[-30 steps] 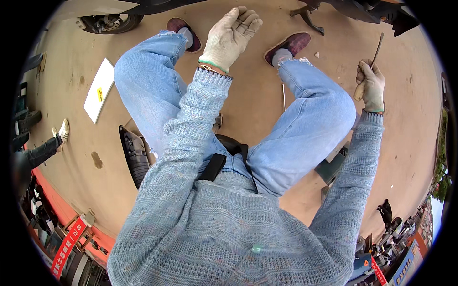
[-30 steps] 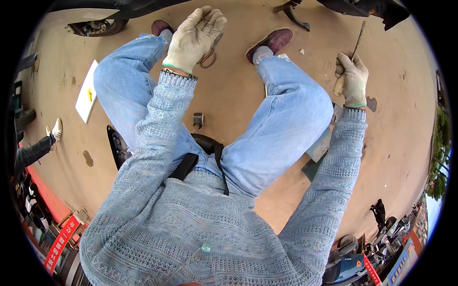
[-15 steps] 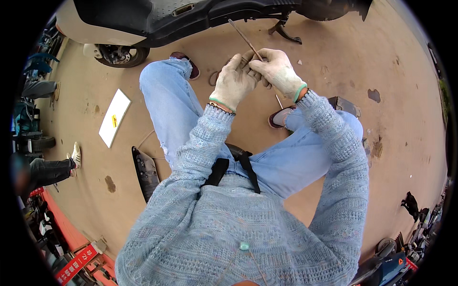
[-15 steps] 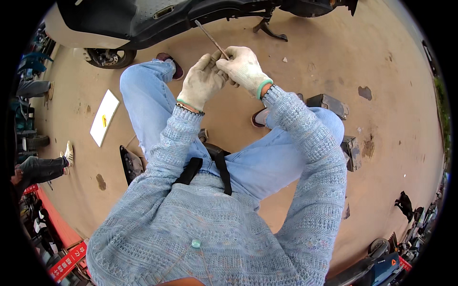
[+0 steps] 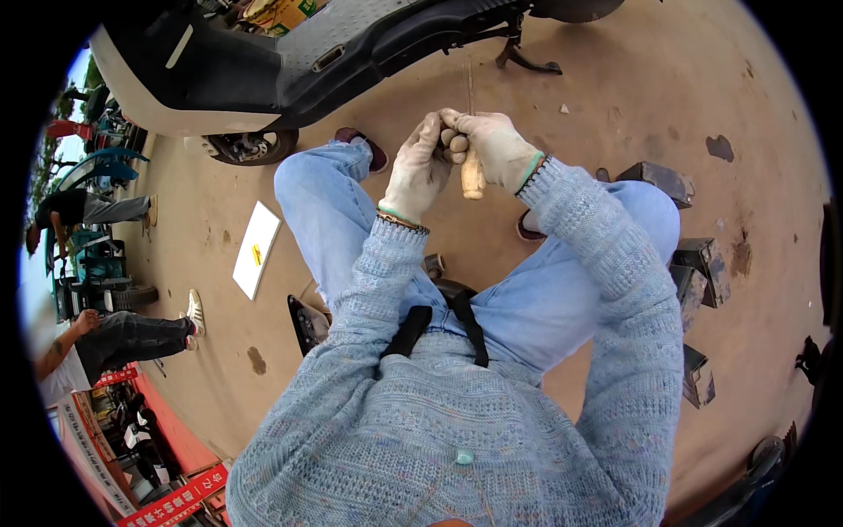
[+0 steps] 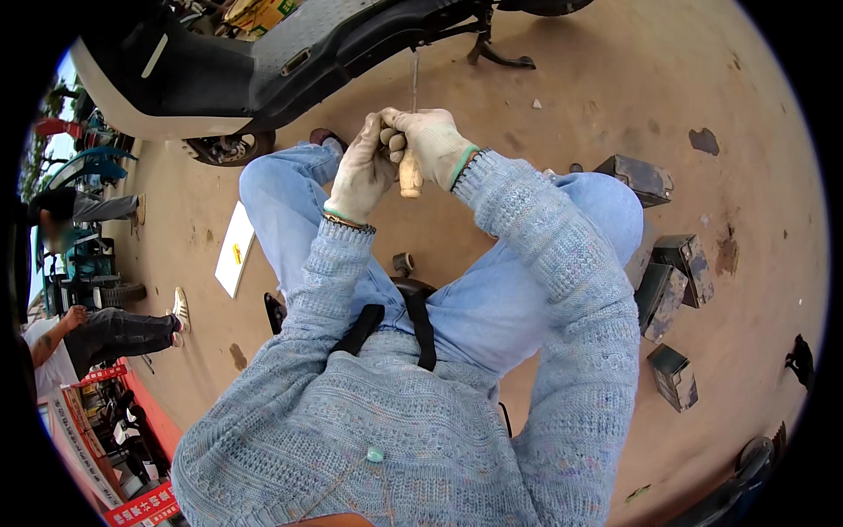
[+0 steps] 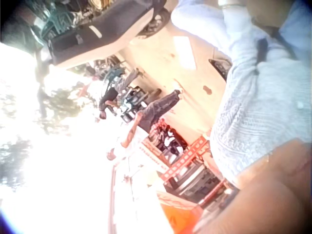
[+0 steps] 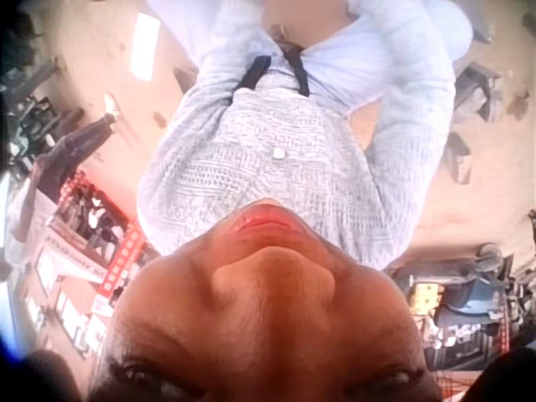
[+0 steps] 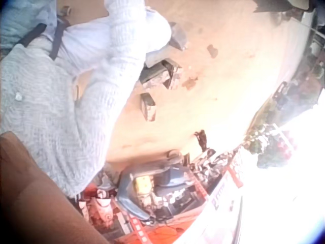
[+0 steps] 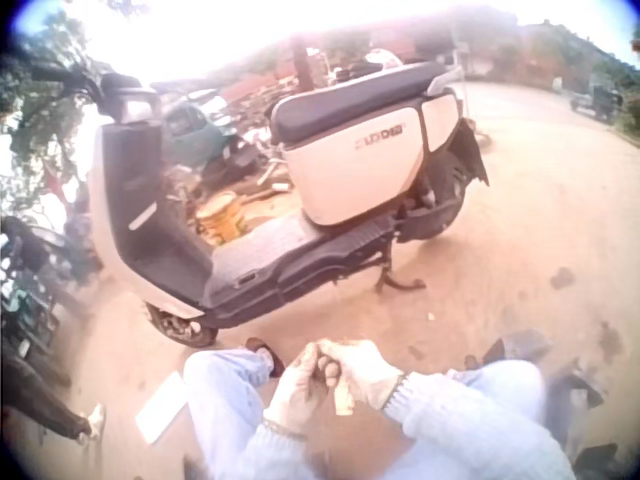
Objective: The person sits on the ground and uses a screwdriver to remove screws from the side panel of a scooter. They then use a flathead screwdriver to pry open the panel and remove it from the vehicle.
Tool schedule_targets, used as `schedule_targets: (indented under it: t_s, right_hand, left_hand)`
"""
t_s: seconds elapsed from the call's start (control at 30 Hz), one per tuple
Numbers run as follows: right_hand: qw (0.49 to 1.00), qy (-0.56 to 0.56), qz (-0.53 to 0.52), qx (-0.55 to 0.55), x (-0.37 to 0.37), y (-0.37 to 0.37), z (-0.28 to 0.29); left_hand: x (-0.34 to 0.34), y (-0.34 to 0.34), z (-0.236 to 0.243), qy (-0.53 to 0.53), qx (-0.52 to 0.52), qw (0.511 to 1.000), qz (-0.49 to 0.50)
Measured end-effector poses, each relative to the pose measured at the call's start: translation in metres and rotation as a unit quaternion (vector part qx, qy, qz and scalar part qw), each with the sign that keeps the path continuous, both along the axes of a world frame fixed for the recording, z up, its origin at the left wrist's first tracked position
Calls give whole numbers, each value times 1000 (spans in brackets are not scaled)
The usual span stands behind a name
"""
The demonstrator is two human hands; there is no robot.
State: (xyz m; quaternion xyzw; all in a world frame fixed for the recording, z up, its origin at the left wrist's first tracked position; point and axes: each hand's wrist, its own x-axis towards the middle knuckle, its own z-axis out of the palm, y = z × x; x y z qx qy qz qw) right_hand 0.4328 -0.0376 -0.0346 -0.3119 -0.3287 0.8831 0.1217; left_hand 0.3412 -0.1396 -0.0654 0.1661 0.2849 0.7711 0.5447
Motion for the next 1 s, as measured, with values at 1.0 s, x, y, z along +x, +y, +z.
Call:
schedule_targets:
  t_s: [1.0]
  right_hand:
    - [907, -111, 268, 304, 11, -14, 31]
  left_hand:
    - [-86, 4, 3, -123, -7, 991, 46]
